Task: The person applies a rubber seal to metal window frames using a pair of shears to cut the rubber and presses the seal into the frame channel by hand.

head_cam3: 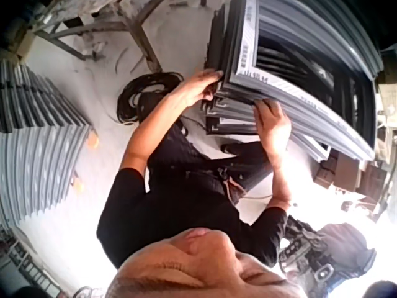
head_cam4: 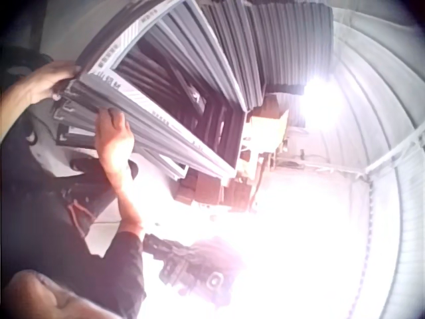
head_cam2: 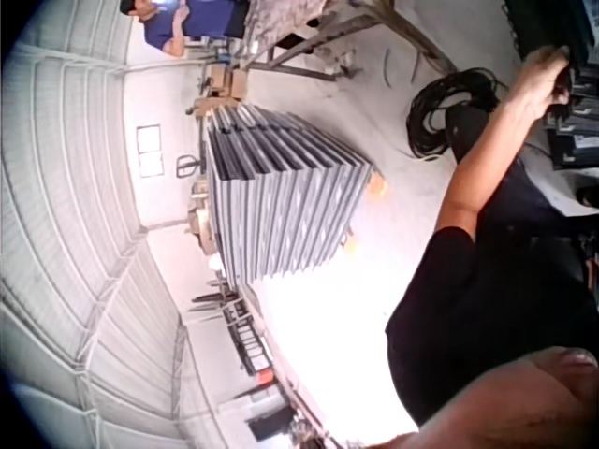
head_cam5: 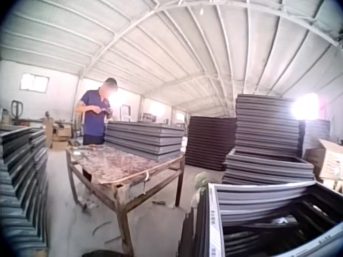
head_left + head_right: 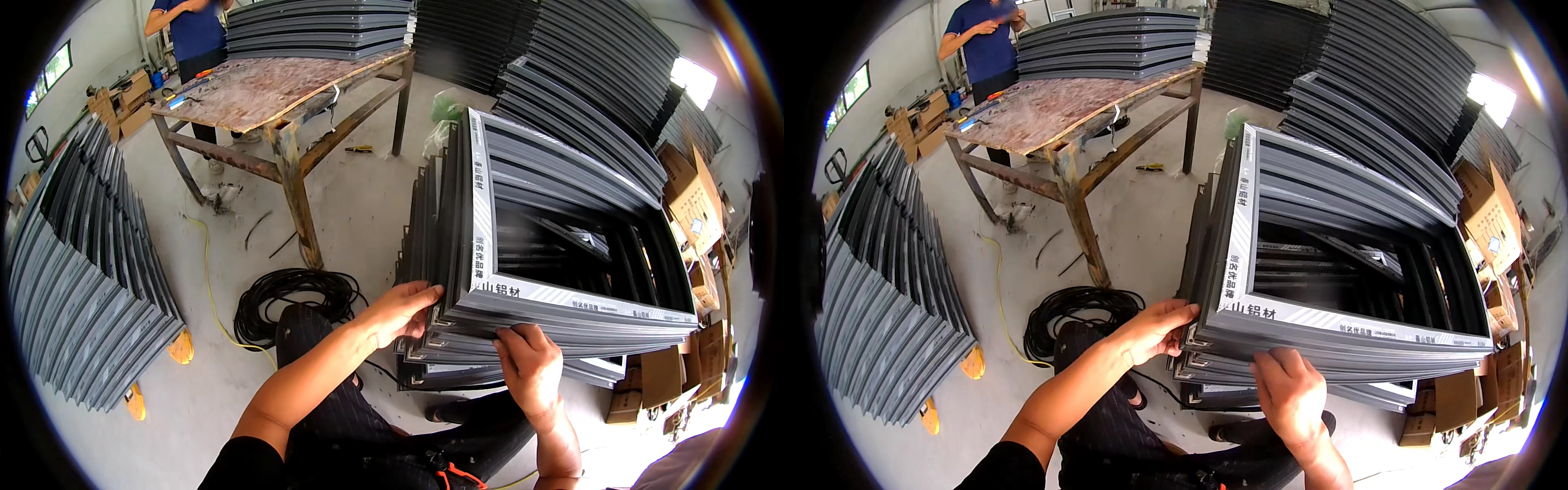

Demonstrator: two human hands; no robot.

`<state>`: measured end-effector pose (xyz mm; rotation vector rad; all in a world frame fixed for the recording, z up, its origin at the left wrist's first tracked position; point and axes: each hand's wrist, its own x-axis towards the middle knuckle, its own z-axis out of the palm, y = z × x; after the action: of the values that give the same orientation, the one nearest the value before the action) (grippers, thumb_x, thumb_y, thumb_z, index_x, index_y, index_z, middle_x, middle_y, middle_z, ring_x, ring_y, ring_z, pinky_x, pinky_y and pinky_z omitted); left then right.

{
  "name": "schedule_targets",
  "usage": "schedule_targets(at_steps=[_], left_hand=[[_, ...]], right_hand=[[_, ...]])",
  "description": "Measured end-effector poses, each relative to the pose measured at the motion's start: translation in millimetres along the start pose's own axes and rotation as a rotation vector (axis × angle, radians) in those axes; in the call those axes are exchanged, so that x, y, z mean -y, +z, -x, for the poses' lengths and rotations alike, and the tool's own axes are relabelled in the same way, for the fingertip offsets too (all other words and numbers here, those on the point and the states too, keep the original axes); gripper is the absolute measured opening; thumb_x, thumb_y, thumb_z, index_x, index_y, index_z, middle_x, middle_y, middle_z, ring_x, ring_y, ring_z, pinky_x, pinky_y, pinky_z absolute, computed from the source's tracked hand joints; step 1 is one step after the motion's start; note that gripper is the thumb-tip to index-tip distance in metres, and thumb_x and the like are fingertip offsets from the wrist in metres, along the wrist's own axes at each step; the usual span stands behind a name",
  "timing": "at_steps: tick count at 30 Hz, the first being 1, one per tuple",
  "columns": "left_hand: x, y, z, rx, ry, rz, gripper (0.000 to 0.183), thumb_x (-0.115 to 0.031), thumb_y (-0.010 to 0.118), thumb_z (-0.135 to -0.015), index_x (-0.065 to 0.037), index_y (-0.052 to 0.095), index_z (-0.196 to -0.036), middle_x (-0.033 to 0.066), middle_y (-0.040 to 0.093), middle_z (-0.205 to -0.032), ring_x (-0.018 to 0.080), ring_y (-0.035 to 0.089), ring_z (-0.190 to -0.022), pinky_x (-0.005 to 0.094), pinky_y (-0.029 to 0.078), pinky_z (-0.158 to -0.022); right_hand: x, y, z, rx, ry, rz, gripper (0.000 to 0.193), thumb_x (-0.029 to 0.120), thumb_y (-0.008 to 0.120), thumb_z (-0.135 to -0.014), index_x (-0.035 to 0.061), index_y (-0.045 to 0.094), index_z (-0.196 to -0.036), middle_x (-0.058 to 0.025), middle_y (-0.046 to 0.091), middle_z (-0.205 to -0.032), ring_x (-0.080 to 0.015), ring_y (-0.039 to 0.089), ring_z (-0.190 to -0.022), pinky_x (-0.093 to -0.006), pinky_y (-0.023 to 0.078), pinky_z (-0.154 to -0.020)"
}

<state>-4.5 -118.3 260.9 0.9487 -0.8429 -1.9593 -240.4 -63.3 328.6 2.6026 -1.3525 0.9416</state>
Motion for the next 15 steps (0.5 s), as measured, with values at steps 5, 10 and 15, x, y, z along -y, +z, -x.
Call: schedule_targets(at_steps=[5,10,15], left_hand=[[6,2,16,-0.008,0.027,-0.024,0.030,-0.037,0.055,-0.096,-0.007,0.056,-0.095,-0.0007,0.059,-0.077,0.0064,0.049,-0.059,0.0202,0.038,-0.049],[16,3,39,0.055,0.161,-0.182,0.029,-0.033,0.054,-0.097,-0.004,0.056,-0.096,0.0032,0.060,-0.085,0.0080,0.052,-0.063,0.0208,0.042,-0.054],[27,6,43,0.017,0.275,-0.161,0.023,-0.026,0.057,-0.096,-0.003,0.056,-0.091,0.0030,0.062,-0.081,0.0079,0.054,-0.066,0.0218,0.044,-0.058]], right_hand=[[-5,3,-3,0.017,-0.017,-0.033,0.017,0.004,0.069,-0.074,0.0053,0.066,-0.091,-0.0085,0.060,-0.082,-0.0289,0.061,-0.067,-0.0363,0.051,-0.058],[-6,2,-1,0.030,-0.022,-0.041,0.023,0.003,0.069,-0.074,0.0061,0.067,-0.096,-0.0081,0.060,-0.079,-0.0275,0.061,-0.064,-0.0356,0.050,-0.055],[-6,2,-3,0.065,-0.048,-0.054,0.023,0.002,0.070,-0.073,0.0073,0.068,-0.096,-0.0072,0.058,-0.076,-0.0265,0.061,-0.063,-0.0349,0.050,-0.054]])
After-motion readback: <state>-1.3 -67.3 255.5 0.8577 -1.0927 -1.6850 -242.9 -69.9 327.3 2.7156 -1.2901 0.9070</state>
